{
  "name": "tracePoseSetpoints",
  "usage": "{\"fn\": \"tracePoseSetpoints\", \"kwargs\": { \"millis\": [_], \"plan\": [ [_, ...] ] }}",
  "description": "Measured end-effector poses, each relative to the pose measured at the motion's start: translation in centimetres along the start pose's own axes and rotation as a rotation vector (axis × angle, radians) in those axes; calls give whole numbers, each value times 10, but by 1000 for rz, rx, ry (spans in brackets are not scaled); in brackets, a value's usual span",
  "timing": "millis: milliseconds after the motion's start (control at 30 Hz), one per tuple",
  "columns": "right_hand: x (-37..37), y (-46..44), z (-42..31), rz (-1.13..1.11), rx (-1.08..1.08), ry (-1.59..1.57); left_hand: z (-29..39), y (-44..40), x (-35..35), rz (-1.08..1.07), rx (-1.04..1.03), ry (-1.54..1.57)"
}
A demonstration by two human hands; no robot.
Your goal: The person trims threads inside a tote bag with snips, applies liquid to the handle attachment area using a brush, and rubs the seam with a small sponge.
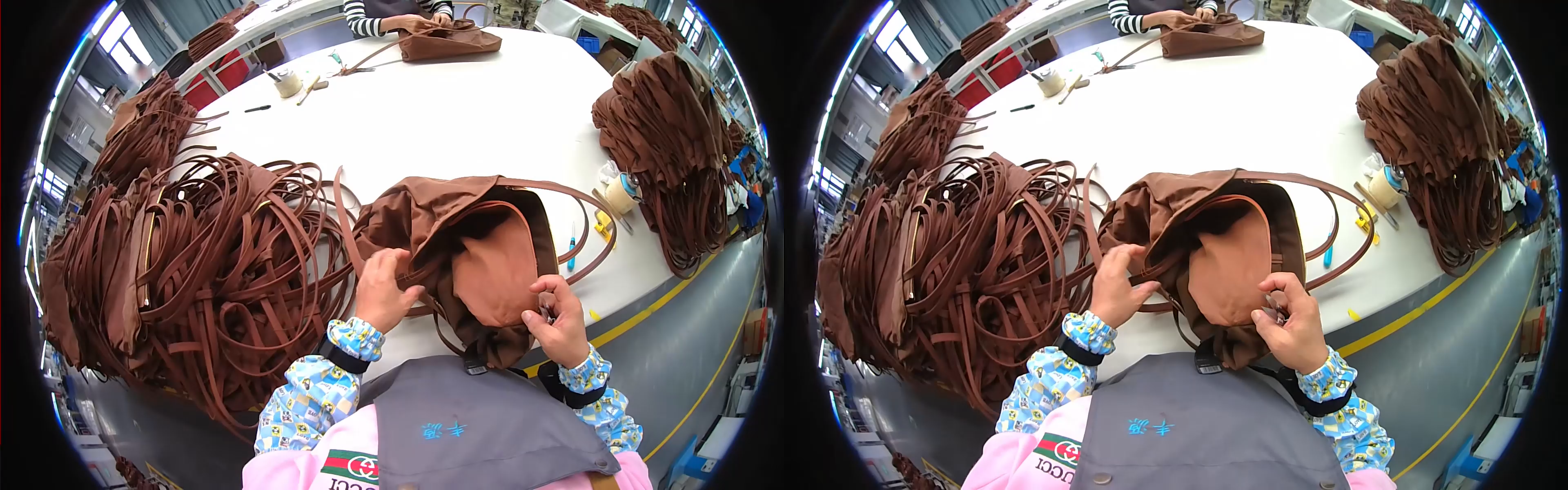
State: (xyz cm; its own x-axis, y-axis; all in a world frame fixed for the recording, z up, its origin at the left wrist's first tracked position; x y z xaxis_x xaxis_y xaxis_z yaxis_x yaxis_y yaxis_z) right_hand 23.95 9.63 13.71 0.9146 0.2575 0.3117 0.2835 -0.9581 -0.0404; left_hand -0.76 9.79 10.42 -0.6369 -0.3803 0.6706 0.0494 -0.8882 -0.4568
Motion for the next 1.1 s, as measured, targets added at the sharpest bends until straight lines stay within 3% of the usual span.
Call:
{"fn": "tracePoseSetpoints", "kwargs": {
  "millis": [33,100,233,267,300,367,433,567,700,867,967,1033,1067,1100],
  "plan": [
    [-1,0,0,-3,3,-2,-4,2,-3,3,1,-4],
    [-2,0,0,-17,20,18,-25,10,-32,-327,301,8],
    [6,0,4,-28,-18,-31,-37,9,-40,-383,403,199],
    [19,-3,4,56,-1,6,-50,13,-50,-440,376,378],
    [32,-6,4,140,16,41,-38,11,-42,-578,592,784],
    [65,-17,13,331,43,-126,-12,-6,0,-672,591,910],
    [98,-29,38,385,14,-241,14,-14,45,-697,595,995],
    [89,-39,103,290,-232,-337,27,1,69,-738,630,1151],
    [47,-34,150,147,-369,-229,-2,32,40,-662,754,1146],
    [64,-32,143,220,-292,1,-8,46,36,-606,652,948],
    [81,-25,130,301,-203,120,-15,45,42,-467,602,689],
    [84,-21,124,305,-202,88,-16,37,54,-327,403,239],
    [86,-19,120,326,-165,83,-14,36,59,-186,380,293],
    [88,-17,116,347,-129,79,-14,37,57,-188,383,292]
  ]
}}
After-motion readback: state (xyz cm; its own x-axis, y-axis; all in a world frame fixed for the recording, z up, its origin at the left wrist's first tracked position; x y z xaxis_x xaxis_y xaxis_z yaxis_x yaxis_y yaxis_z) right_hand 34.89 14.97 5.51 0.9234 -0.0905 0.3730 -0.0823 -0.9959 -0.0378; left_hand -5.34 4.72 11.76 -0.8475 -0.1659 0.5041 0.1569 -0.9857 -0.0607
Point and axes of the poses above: each hand's wrist, its own y-axis away from the middle knuckle, its own x-axis out of the back of the hand, z = x × y, the point moved 7 cm from there along -y, towards the middle knuckle, and after that the axes turned 2 degrees about y, right-handed, at the moved point
